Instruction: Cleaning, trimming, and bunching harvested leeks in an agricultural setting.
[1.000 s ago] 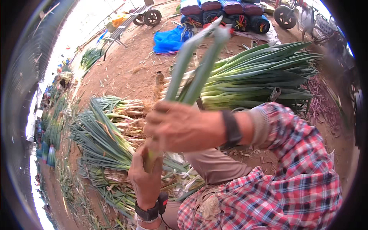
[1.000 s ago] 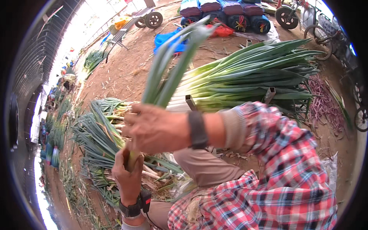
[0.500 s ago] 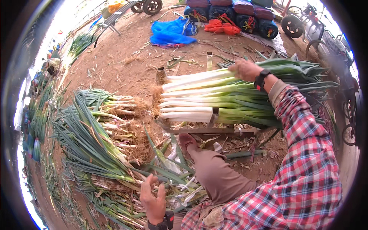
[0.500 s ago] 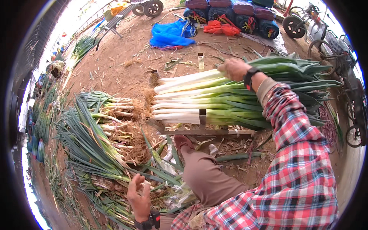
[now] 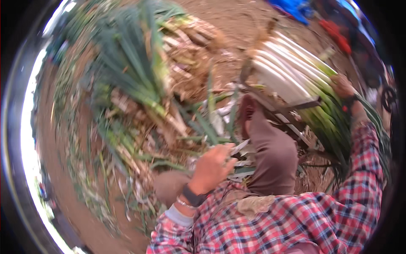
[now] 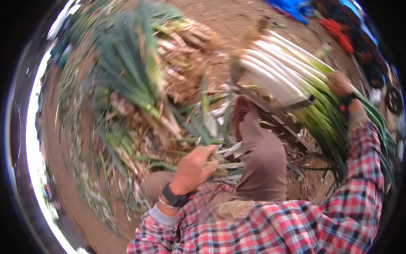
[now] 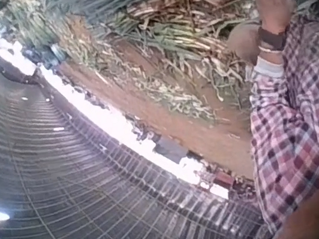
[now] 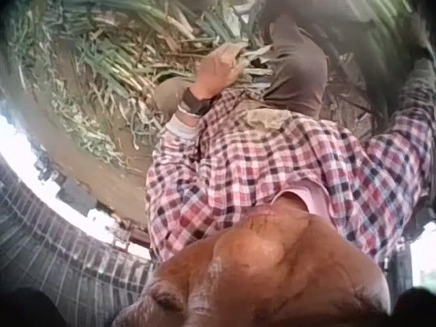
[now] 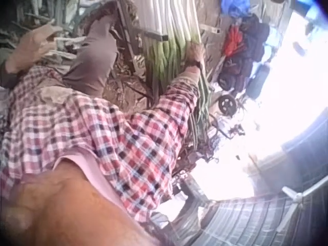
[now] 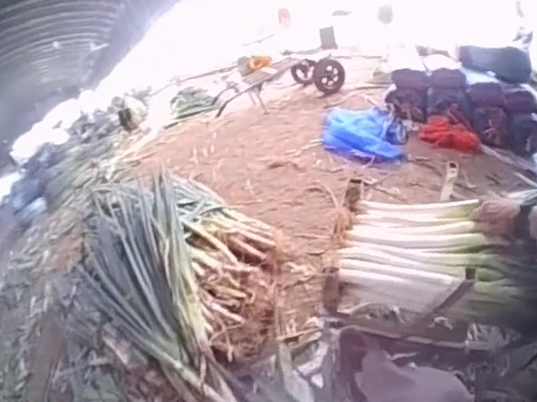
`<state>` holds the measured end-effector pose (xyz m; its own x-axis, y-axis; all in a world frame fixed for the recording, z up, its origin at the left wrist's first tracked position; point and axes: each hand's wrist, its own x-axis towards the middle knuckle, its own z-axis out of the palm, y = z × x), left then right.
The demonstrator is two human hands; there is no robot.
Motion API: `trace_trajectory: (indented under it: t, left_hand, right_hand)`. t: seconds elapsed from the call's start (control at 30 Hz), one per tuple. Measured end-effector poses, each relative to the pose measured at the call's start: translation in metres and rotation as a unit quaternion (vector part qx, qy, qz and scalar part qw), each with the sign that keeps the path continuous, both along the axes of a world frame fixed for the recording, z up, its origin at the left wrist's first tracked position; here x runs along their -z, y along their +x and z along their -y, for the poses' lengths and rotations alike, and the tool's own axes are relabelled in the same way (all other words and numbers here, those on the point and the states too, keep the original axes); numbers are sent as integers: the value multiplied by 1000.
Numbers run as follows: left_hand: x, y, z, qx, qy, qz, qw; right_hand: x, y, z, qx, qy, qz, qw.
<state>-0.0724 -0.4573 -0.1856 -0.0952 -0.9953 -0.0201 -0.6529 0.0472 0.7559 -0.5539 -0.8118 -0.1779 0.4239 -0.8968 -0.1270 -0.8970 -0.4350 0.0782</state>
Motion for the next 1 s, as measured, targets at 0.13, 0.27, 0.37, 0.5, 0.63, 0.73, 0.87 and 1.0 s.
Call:
trace_trajectory:
  t: [0.13, 0.27, 0.37, 0.5, 0.63, 0.73, 0.87, 1.0]
  left_hand:
    - [-23, 16, -52, -3, 31, -3, 1000]
    - [-68, 76, -95, -76, 84, -7, 993]
    - [-50, 163, -143, -262, 131, -54, 955]
    - [44, 265, -222, -403, 172, -88, 895]
    - [146, 308, -220, -429, 121, -38, 895]
    - [213, 335, -192, -373, 103, 49, 921]
    - [256, 367, -195, -242, 216, 272, 906]
    - [275, 405, -258, -227, 236, 353, 876]
  right_hand:
    - [-65, 113, -21, -81, 68, 189, 976]
    - [-116, 250, -72, -159, 193, 294, 922]
    - [-104, 327, -100, -173, 291, 303, 891]
    - [-57, 412, -140, -265, 264, 282, 883]
    - [-39, 492, -186, -235, 327, 232, 885]
    - [-13, 528, -196, -266, 356, 155, 882]
    - [18, 551, -203, -247, 361, 122, 891]
    - [32, 566, -198, -226, 372, 66, 898]
